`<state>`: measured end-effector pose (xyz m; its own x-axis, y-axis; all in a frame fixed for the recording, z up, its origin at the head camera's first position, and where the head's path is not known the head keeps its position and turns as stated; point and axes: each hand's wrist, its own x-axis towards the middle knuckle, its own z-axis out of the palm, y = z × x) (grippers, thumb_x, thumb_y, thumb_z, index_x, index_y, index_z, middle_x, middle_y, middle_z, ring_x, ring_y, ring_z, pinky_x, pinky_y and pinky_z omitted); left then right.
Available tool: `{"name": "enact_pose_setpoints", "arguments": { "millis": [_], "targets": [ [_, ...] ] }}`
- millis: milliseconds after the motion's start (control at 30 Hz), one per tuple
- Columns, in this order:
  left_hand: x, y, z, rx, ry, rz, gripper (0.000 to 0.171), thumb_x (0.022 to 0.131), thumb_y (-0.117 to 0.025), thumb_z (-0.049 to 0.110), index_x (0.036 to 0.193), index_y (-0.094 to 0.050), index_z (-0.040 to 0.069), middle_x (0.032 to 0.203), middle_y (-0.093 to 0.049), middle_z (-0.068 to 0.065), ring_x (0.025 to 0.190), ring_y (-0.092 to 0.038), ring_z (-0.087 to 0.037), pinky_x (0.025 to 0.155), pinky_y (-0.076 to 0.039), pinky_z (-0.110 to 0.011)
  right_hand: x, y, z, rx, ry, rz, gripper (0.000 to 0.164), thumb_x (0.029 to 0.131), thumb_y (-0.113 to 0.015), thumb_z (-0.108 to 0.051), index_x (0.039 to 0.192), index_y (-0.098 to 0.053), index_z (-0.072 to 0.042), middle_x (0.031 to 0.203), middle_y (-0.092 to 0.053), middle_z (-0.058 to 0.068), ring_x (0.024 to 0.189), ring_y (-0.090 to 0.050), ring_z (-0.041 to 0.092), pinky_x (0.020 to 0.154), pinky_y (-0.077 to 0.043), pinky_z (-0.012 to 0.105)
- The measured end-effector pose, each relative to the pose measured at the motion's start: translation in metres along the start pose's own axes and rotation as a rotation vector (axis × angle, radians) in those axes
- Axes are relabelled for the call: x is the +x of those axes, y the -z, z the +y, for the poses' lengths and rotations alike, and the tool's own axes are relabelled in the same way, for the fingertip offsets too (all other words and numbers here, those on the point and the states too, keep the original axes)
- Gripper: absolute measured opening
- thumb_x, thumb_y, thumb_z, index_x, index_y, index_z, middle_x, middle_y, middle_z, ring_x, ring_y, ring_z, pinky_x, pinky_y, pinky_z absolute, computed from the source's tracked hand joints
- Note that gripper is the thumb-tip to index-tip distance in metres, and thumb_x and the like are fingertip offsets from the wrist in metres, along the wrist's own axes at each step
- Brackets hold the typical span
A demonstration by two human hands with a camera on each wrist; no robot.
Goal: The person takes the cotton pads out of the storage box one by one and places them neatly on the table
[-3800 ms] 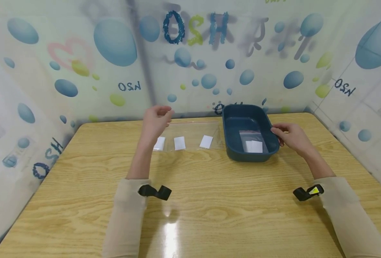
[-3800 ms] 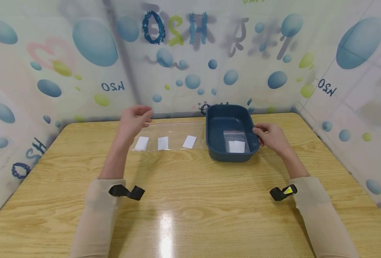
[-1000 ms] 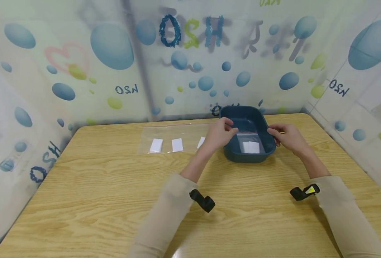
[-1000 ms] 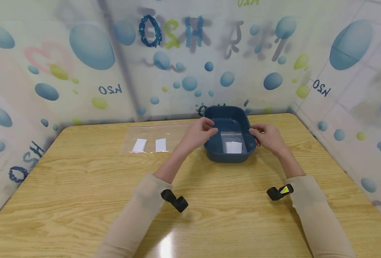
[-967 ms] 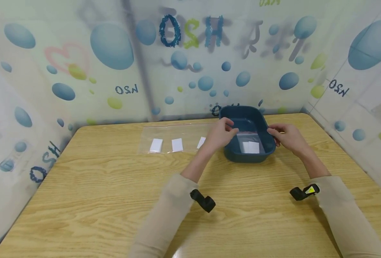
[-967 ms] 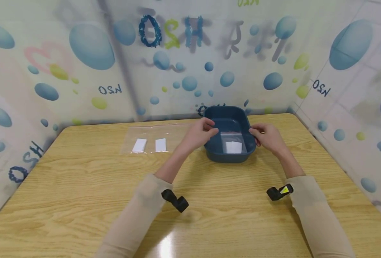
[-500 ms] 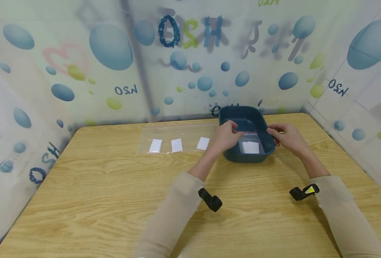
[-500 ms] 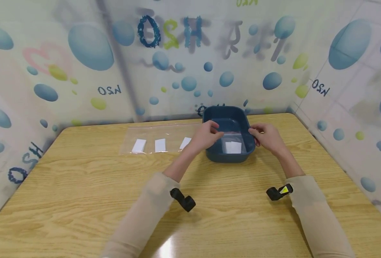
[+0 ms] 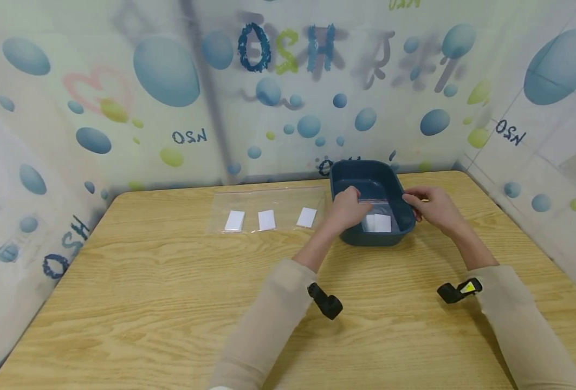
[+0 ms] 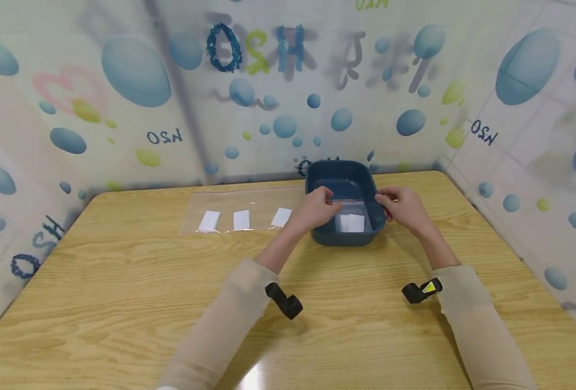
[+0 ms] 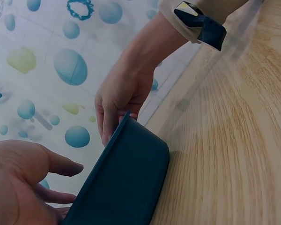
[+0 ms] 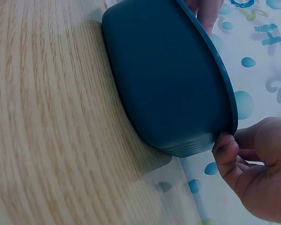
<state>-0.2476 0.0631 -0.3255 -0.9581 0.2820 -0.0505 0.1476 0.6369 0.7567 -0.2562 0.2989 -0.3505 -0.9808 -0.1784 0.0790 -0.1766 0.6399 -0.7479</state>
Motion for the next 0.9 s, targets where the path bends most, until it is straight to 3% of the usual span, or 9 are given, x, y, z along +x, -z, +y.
{"name": "enact_pose_setpoints", "arguments": {
  "millis": [200, 333, 433, 567, 667, 800, 900],
  "targets": [
    [0.001, -0.002, 0.002, 0.034, 0.012, -0.071, 0.054, 0.101, -0.06, 0.024, 0.142, -0.045, -0.007, 0.134, -0.056, -0.021, 0.103, -0.06, -0.025, 0.085, -0.052, -0.035, 0.0, 0.0, 0.002, -0.012, 0.001, 0.006, 0.044, 0.108, -0.05, -0.025, 0.133, -0.055, 0.011, 0.088, -0.056, 0.015, 0.063, -0.054, 0.015, 0.057, -0.048, 0.03],
    [0.006, -0.007, 0.003, 0.075, 0.031, -0.079, 0.058, 0.101, -0.06, 0.025, 0.145, -0.041, -0.007, 0.139, -0.054, -0.021, 0.114, -0.06, -0.027, 0.086, -0.052, -0.035, 0.0, 0.0, 0.003, -0.015, 0.004, 0.006, 0.044, 0.108, -0.05, -0.025, 0.132, -0.056, 0.011, 0.088, -0.057, 0.015, 0.063, -0.054, 0.015, 0.057, -0.048, 0.03],
    [0.009, -0.01, 0.002, 0.096, 0.042, -0.075, 0.056, 0.101, -0.06, 0.024, 0.145, -0.042, -0.007, 0.133, -0.057, -0.019, 0.105, -0.062, -0.025, 0.081, -0.052, -0.033, 0.0, 0.0, 0.002, -0.012, 0.005, 0.006, 0.043, 0.108, -0.05, -0.024, 0.132, -0.056, 0.011, 0.089, -0.057, 0.016, 0.063, -0.054, 0.016, 0.056, -0.048, 0.031],
    [0.014, -0.014, 0.0, 0.108, 0.05, -0.07, 0.046, 0.1, -0.059, 0.021, 0.136, -0.05, -0.006, 0.111, -0.06, -0.015, 0.077, -0.056, -0.021, 0.067, -0.047, -0.03, 0.0, 0.0, 0.002, -0.012, 0.001, 0.005, 0.043, 0.108, -0.05, -0.024, 0.132, -0.055, 0.011, 0.089, -0.057, 0.016, 0.063, -0.054, 0.016, 0.057, -0.048, 0.031],
    [0.016, -0.016, 0.001, 0.129, 0.066, -0.065, 0.039, 0.099, -0.058, 0.019, 0.13, -0.053, -0.005, 0.111, -0.06, -0.015, 0.074, -0.052, -0.021, 0.066, -0.045, -0.03, 0.0, 0.0, 0.001, -0.015, -0.006, 0.003, 0.043, 0.108, -0.05, -0.024, 0.132, -0.055, 0.011, 0.089, -0.057, 0.016, 0.064, -0.054, 0.016, 0.057, -0.048, 0.031],
    [0.018, -0.017, 0.003, 0.153, 0.092, -0.069, 0.038, 0.099, -0.057, 0.018, 0.13, -0.054, -0.004, 0.137, -0.055, -0.017, 0.094, -0.058, -0.026, 0.075, -0.046, -0.033, 0.0, 0.0, 0.001, -0.013, -0.013, 0.003, 0.043, 0.108, -0.05, -0.025, 0.133, -0.055, 0.01, 0.091, -0.058, 0.016, 0.064, -0.054, 0.015, 0.057, -0.048, 0.03],
    [0.02, -0.017, 0.004, 0.155, 0.099, -0.093, 0.023, 0.1, -0.054, 0.015, 0.111, -0.061, -0.004, 0.152, -0.044, -0.017, 0.113, -0.056, -0.031, 0.078, -0.044, -0.034, 0.0, 0.0, 0.002, -0.008, -0.012, 0.005, 0.044, 0.108, -0.05, -0.025, 0.133, -0.055, 0.01, 0.091, -0.057, 0.017, 0.063, -0.054, 0.015, 0.057, -0.048, 0.03]
  ]
}}
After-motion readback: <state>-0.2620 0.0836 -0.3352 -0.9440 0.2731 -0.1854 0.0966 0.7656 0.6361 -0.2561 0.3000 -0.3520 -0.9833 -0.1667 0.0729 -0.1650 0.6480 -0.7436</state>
